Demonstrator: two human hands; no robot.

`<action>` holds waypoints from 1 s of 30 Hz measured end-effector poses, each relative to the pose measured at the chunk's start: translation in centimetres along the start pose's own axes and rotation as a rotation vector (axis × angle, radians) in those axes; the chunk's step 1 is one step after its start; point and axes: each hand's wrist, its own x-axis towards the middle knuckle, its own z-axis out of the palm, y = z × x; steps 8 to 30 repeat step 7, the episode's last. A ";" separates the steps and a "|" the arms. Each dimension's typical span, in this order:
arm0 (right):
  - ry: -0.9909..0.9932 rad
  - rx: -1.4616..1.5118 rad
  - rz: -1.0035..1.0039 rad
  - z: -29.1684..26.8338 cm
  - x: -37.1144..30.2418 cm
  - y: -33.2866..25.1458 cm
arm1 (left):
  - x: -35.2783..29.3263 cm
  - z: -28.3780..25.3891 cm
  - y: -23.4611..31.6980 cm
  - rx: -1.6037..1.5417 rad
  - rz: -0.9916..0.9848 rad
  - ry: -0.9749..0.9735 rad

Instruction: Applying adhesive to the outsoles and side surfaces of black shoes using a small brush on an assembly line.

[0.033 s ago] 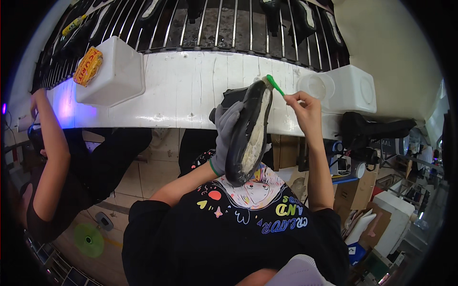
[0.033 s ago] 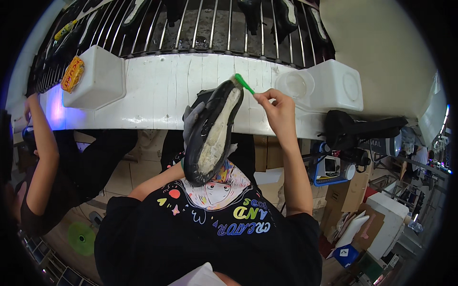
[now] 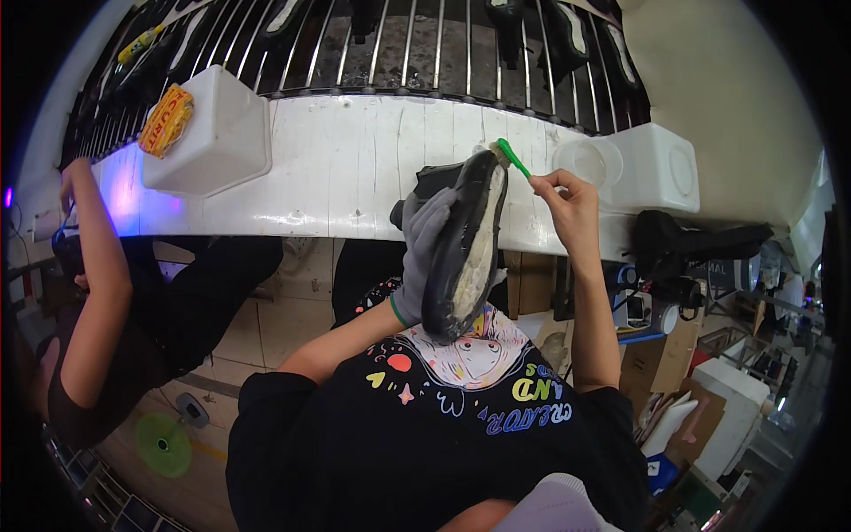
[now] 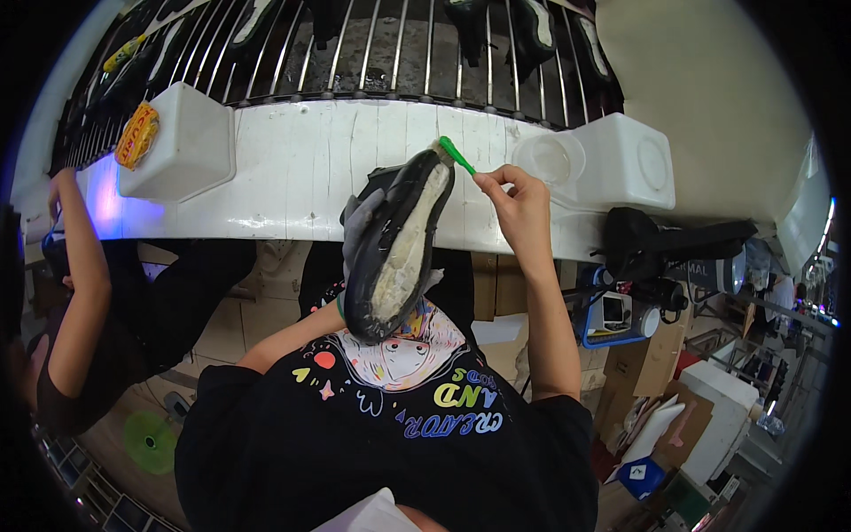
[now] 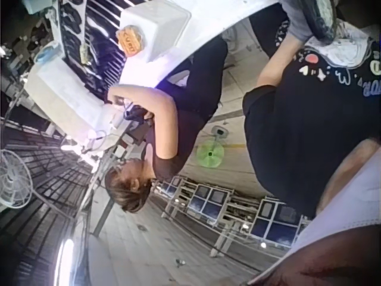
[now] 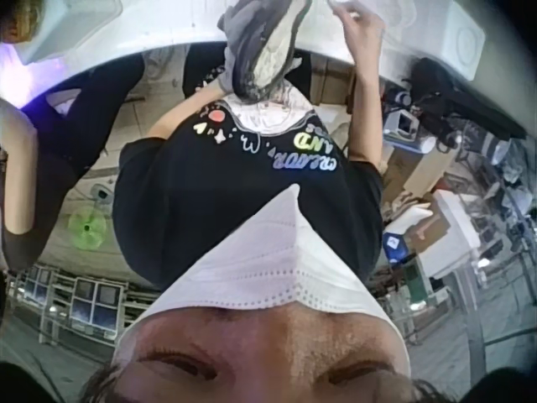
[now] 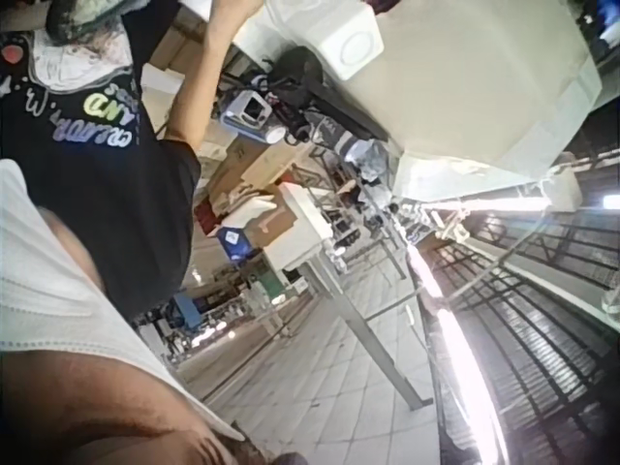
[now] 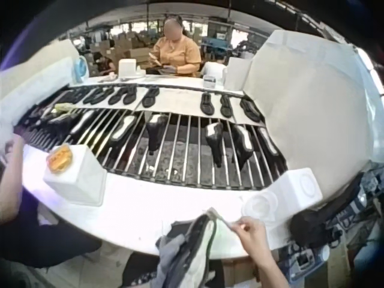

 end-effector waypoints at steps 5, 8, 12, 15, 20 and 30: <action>-0.129 0.123 0.001 -0.9 -2.1 -0.4 | 1.4 -0.3 0.1 0.040 0.099 0.000; -0.224 0.283 0.040 -1.3 -3.3 -0.7 | 1.4 -0.2 0.3 0.012 0.075 0.000; -0.224 0.283 0.040 -1.3 -3.3 -0.7 | 1.4 -0.2 0.3 0.012 0.075 0.000; -0.224 0.283 0.040 -1.3 -3.3 -0.7 | 1.4 -0.2 0.3 0.012 0.075 0.000; -0.224 0.283 0.040 -1.3 -3.3 -0.7 | 1.4 -0.2 0.3 0.012 0.075 0.000; -0.224 0.283 0.040 -1.3 -3.3 -0.7 | 1.4 -0.2 0.3 0.012 0.075 0.000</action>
